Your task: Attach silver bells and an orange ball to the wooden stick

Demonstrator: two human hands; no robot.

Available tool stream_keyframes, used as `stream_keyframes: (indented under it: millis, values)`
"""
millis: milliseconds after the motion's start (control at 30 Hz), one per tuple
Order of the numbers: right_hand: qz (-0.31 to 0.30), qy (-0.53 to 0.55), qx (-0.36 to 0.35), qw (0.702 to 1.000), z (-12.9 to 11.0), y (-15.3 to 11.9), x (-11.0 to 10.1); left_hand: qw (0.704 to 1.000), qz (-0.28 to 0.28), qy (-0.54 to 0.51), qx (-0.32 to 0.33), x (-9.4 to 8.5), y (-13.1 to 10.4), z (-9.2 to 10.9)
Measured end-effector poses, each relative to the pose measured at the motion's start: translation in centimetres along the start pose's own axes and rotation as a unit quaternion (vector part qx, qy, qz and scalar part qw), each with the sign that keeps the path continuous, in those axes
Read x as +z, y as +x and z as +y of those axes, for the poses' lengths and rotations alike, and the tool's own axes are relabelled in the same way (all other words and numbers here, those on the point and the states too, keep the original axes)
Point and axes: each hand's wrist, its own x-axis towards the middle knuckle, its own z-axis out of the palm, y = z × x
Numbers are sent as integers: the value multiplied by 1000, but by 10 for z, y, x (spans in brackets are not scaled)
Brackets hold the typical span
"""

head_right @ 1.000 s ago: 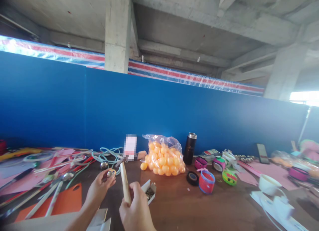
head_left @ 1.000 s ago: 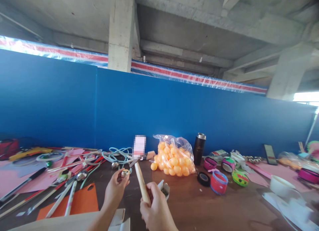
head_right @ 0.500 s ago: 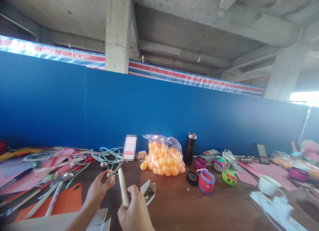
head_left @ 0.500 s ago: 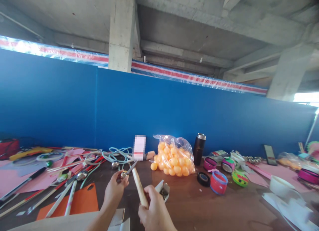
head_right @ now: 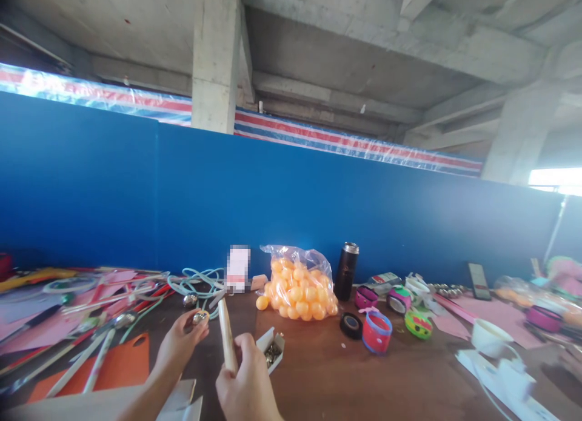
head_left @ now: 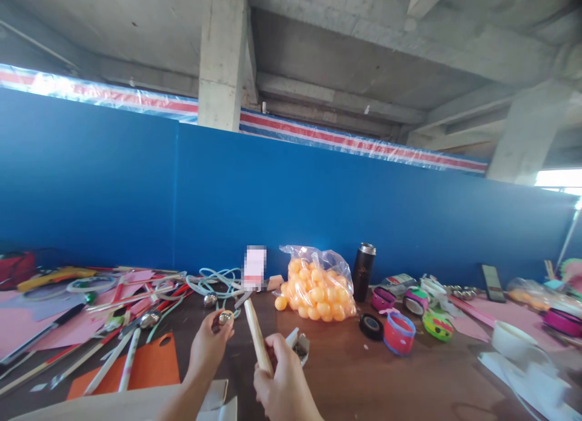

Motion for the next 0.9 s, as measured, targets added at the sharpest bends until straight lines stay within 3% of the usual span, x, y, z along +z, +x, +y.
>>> stream_keyframes:
  millis: [900]
  values:
    - [-9, -8, 2, 1000, 6, 1, 4, 1000, 2, -8, 8, 0, 4, -4]
